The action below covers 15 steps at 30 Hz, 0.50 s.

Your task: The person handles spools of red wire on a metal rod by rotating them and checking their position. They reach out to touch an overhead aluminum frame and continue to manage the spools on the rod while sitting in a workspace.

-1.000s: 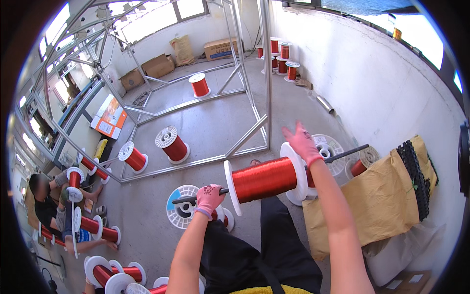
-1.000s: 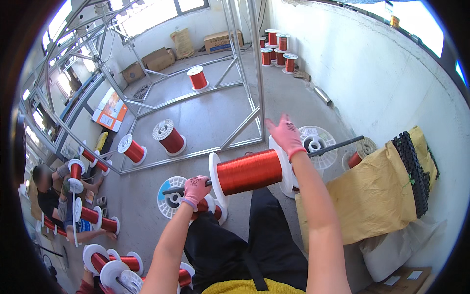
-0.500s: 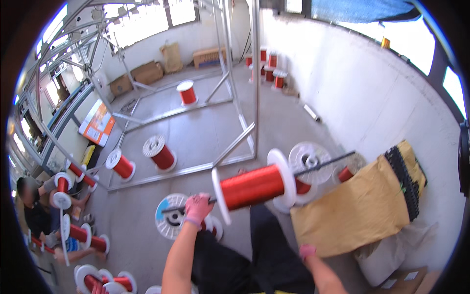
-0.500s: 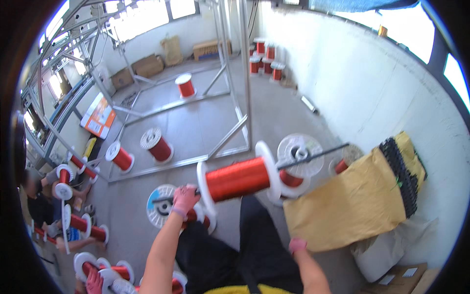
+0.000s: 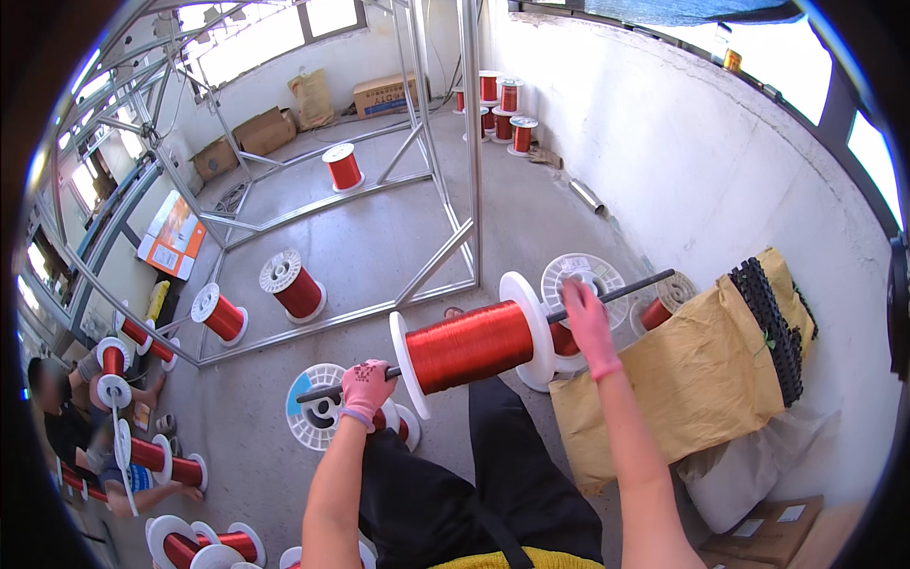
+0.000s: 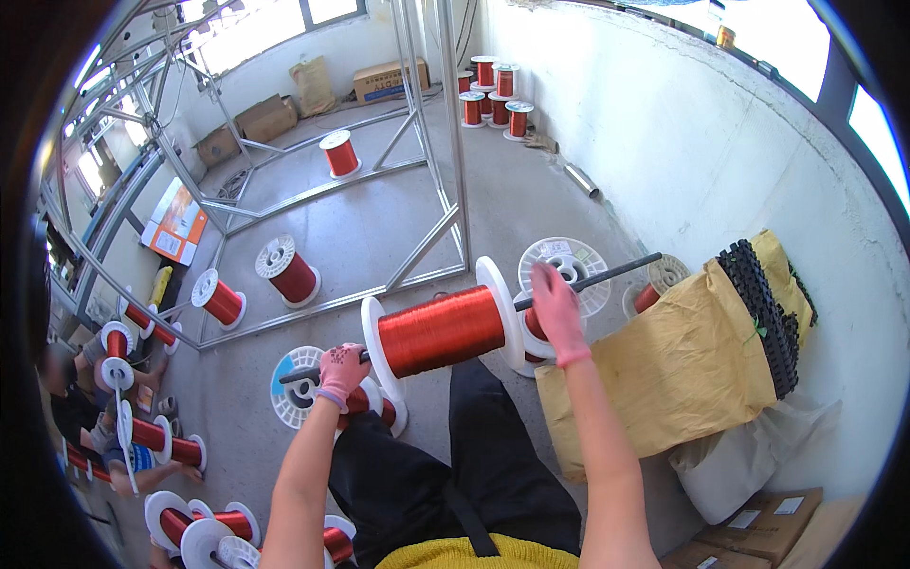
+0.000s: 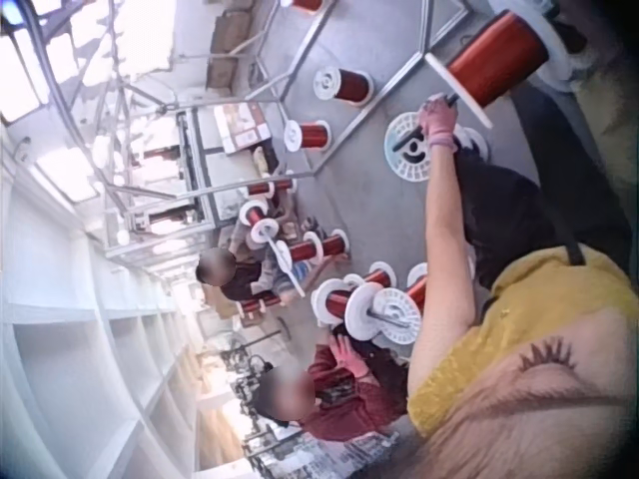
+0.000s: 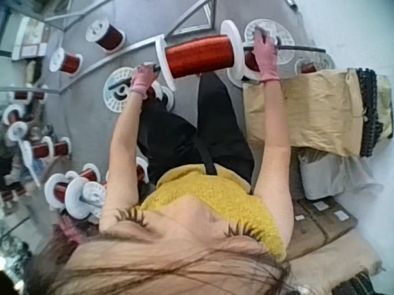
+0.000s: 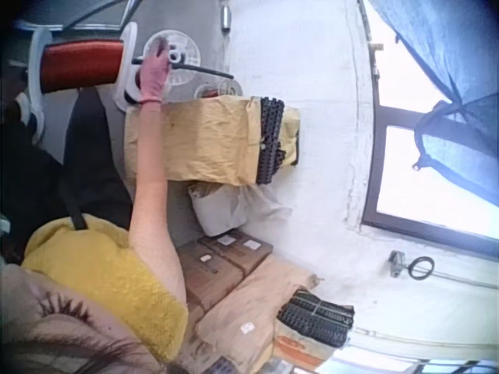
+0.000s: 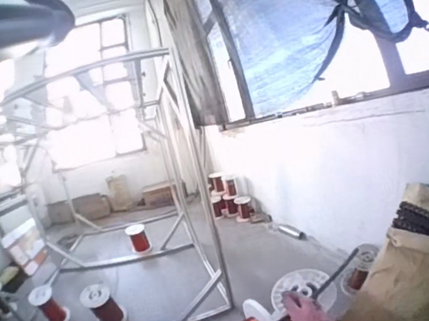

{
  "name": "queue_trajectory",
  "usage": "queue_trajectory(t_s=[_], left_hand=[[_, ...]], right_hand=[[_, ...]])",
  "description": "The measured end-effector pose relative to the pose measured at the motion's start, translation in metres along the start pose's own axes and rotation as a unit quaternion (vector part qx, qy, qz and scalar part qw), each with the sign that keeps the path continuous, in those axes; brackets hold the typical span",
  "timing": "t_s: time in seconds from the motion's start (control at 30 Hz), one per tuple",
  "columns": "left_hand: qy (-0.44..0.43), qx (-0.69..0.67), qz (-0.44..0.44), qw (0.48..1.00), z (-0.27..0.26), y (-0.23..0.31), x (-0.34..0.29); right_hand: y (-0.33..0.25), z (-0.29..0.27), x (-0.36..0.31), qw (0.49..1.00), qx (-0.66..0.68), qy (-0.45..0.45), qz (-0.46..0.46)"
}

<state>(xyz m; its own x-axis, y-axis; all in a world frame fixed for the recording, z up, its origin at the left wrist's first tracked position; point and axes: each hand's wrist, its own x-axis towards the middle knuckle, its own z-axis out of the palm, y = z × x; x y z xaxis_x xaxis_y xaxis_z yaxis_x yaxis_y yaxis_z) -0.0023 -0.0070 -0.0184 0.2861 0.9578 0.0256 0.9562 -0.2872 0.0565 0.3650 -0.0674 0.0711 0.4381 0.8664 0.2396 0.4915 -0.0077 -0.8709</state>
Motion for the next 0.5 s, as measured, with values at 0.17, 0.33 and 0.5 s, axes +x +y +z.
queue_trajectory(t_s=[0.17,0.33,0.5], left_hand=[[-0.005,0.016,0.002,1.0,-0.006,0.003,0.001],[-0.016,0.006,0.005,1.0,-0.01,0.01,0.001],[-0.007,-0.004,0.009,1.0,-0.008,-0.004,-0.007]], right_hand=[[-0.043,0.058,0.073,0.987,-0.15,-0.053,-0.034],[0.0,0.07,0.062,0.975,-0.194,-0.103,0.035],[0.055,0.063,-0.079,0.983,-0.051,0.095,-0.147]])
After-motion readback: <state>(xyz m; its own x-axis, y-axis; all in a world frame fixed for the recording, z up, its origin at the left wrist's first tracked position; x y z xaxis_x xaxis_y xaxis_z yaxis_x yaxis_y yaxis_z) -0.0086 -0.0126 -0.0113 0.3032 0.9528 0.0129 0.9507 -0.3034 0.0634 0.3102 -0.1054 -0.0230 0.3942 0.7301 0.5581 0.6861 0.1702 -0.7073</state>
